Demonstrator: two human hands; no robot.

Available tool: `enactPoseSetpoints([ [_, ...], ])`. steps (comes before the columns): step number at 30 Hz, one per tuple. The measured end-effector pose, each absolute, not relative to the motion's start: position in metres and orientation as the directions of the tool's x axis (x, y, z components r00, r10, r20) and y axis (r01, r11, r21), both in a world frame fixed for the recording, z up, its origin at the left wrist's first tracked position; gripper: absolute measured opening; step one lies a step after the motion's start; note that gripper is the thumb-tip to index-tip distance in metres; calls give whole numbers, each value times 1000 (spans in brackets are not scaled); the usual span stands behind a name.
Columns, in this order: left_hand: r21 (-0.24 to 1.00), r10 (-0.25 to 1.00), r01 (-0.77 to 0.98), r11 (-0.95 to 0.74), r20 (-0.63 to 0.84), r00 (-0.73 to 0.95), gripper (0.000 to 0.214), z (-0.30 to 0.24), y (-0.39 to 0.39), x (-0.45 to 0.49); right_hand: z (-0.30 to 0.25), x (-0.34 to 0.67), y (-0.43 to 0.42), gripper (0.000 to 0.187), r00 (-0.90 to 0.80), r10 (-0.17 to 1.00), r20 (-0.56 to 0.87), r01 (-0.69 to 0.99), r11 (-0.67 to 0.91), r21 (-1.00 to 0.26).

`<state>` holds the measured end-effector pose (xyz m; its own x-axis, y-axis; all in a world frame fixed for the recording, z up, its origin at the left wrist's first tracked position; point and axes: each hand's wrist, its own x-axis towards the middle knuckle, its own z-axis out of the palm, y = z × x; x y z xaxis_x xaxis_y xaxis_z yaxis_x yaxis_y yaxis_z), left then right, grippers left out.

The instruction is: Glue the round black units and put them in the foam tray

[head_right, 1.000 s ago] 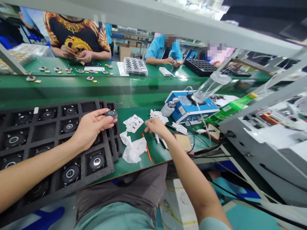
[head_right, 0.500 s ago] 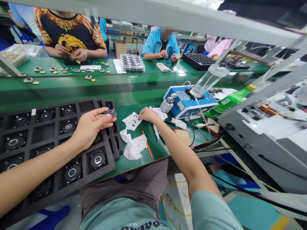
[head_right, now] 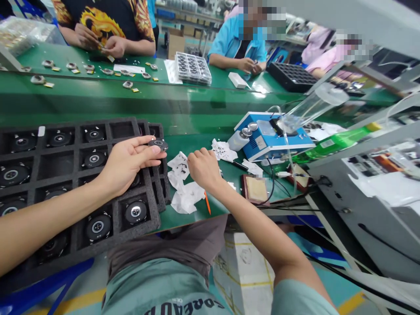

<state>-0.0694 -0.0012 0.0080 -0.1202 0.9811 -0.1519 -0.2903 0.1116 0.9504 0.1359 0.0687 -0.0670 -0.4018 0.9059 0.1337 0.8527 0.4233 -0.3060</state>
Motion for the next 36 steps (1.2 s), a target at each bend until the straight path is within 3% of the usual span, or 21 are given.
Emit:
enactPoseSetpoints([
  [5,952,984,-290,96,-135,-115,42,6,0,-70,-63,146,103,10,-330,944,28,792,293,-536],
  [10,947,983,-306,102,-143,-115,41,6,-1,-70,-45,158,138,15,-294,950,-105,624,108,-774],
  [14,947,982,-303,105,-146,-116,42,8,-1,-71,-14,161,143,28,-292,955,-59,329,42,-943],
  [17,943,975,-311,117,-168,-142,44,11,0,-73,8,163,147,33,-300,954,-19,123,19,-992],
  [23,942,976,-316,116,-167,-139,45,12,0,-72,-26,164,148,23,-227,961,-157,518,-17,-855],
  [25,939,975,-321,118,-171,-140,42,10,0,-71,-48,164,144,18,-171,964,-203,678,-34,-734],
  [28,943,979,-317,103,-153,-134,36,7,0,-70,-66,166,138,11,-102,984,-144,852,12,-523],
  [32,950,982,-299,94,-138,-130,34,5,0,-69,-62,163,130,7,-128,991,-27,944,113,-309],
  [36,946,981,-310,100,-145,-129,34,7,-1,-68,-54,151,114,16,-194,981,21,959,194,-205],
])
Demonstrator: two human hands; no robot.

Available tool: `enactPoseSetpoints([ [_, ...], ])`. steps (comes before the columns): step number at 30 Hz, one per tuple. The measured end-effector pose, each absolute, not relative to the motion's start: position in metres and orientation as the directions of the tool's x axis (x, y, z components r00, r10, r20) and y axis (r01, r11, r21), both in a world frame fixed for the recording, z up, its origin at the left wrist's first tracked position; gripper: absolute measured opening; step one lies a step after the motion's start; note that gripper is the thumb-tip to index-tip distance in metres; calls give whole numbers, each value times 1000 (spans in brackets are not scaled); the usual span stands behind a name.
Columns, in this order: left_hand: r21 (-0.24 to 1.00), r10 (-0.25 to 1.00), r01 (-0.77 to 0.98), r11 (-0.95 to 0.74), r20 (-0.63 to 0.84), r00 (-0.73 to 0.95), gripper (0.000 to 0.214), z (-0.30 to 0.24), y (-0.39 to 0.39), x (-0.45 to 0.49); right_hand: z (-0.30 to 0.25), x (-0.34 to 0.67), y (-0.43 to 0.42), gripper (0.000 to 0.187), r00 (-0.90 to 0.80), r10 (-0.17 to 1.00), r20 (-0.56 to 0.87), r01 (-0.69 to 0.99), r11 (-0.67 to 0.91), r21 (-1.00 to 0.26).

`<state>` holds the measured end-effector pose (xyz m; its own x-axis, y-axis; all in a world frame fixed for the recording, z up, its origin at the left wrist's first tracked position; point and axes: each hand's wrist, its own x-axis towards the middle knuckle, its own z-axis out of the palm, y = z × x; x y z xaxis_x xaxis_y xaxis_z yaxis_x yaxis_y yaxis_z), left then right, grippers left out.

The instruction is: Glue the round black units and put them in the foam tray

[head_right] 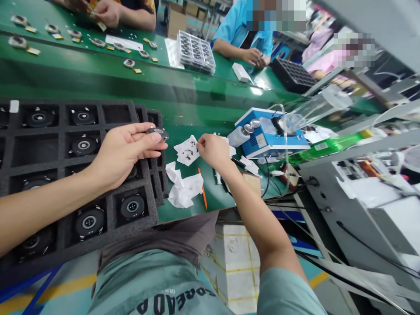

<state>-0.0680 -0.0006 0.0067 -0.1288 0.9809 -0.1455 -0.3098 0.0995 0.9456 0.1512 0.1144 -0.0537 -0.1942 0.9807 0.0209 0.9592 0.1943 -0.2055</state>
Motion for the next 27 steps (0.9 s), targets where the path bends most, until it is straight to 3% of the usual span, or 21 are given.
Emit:
enactPoseSetpoints([
  [9,932,979,-347,106,-158,-125,25,4,-1,-66,-56,131,84,20,-347,932,101,931,356,-78],
  [14,942,986,-317,106,-141,-89,19,9,5,-71,-53,148,114,16,-270,963,15,941,267,-208],
  [17,968,985,-215,132,-152,-77,20,16,26,-65,-56,160,133,13,-268,963,-34,929,249,-274],
  [20,979,977,-114,168,-181,-115,26,15,60,-44,-61,168,140,16,-256,966,-28,919,235,-317],
  [27,943,928,-73,325,-333,-168,23,-20,121,11,-66,178,140,17,-226,974,8,900,212,-381],
])
